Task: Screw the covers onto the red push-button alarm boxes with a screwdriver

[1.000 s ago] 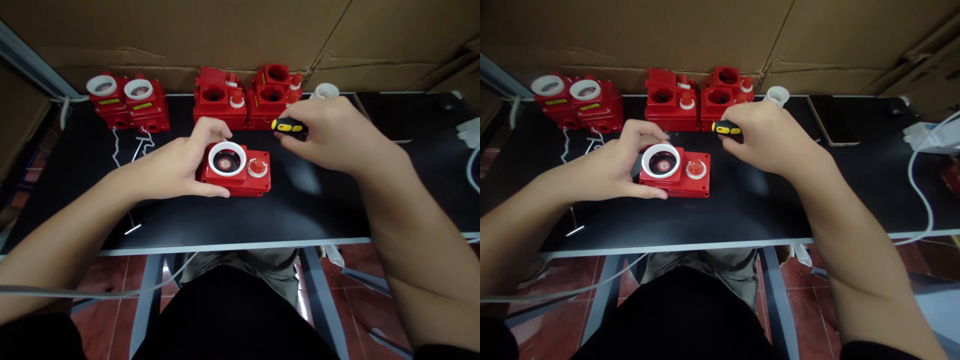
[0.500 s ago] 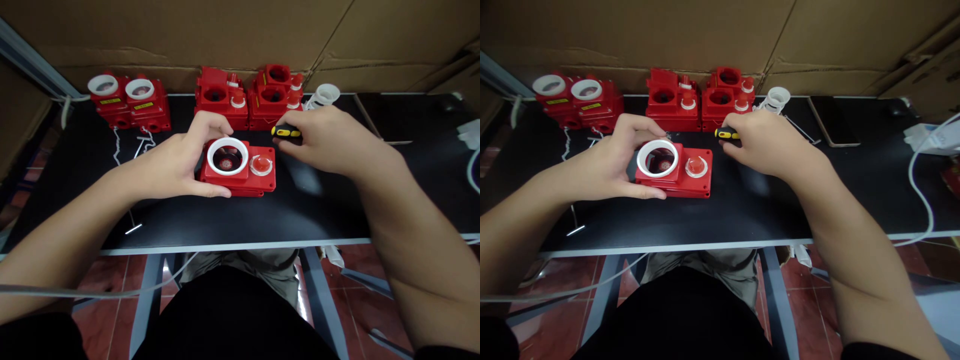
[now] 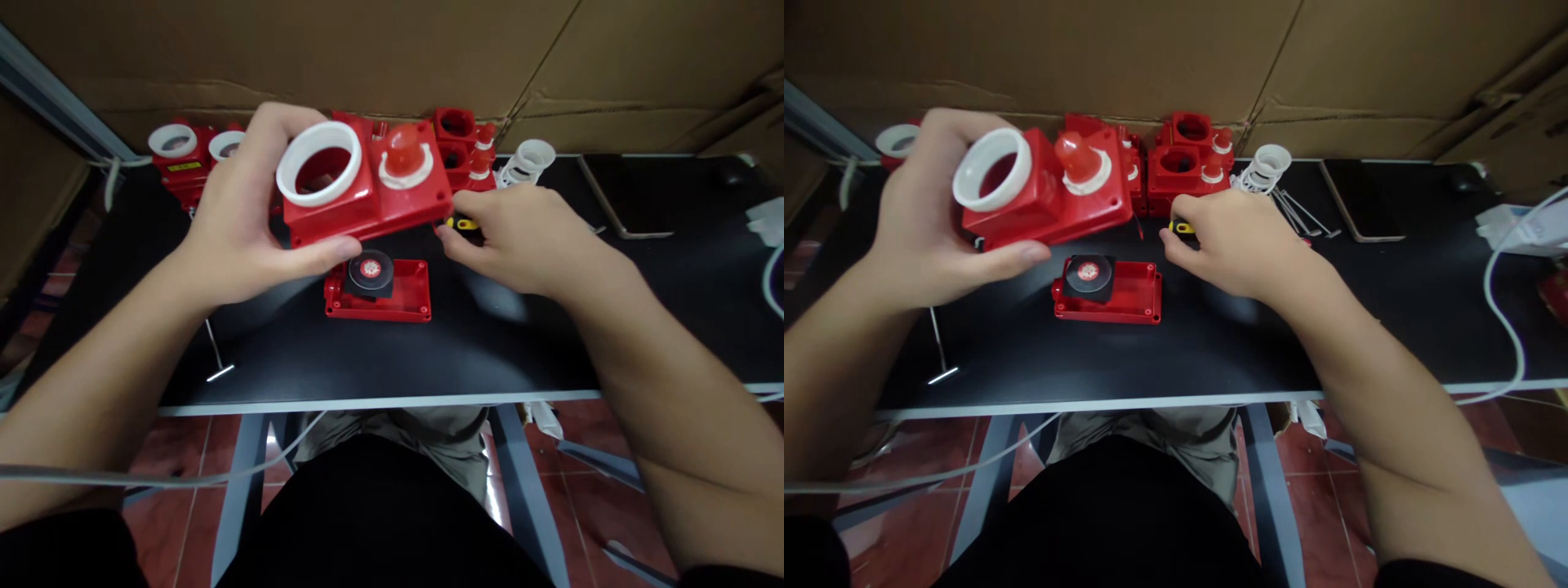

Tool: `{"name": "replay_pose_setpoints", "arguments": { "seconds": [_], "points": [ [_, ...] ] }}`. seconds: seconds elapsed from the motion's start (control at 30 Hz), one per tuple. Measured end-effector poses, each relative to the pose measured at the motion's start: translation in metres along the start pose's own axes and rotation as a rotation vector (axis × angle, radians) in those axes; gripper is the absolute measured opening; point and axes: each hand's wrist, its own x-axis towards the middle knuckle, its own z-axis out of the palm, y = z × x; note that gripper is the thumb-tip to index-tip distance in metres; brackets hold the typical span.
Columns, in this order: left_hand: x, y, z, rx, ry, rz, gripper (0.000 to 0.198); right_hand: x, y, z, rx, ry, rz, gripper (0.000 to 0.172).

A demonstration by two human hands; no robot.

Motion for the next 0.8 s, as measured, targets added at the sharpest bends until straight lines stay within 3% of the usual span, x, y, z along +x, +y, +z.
{"name": "replay_pose_setpoints", "arguments": {
  "seconds": [0.07, 0.17, 0.3, 0.43, 0.57, 0.8],
  "points": [
    [-0.001, -0.001, 0.003, 0.08, 0.033, -0.062, 0.095, -0.002, 0.0, 0.005, 0.033, 0.058, -0.066, 0.026],
    [-0.002, -0.002, 0.009, 0.18, 0.047, -0.2, 0.097, -0.005, 0.002, 0.014, 0.182, 0.213, -0.31, 0.012],
    [-0.001, -0.005, 0.016, 0.172, 0.025, -0.313, 0.094, -0.01, -0.003, 0.028, 0.359, 0.341, -0.538, 0.024],
    [-0.002, -0.01, 0.021, 0.12, -0.037, -0.344, 0.083, -0.012, -0.016, 0.042, 0.39, 0.431, -0.572, 0.033],
    [-0.004, -0.015, 0.024, 0.133, -0.099, -0.277, 0.077, -0.013, -0.027, 0.055, 0.403, 0.497, -0.55, 0.051],
    [-0.004, -0.025, 0.027, 0.201, -0.141, -0.268, 0.087, -0.014, -0.036, 0.061, 0.459, 0.529, -0.503, 0.038]
  ]
}}
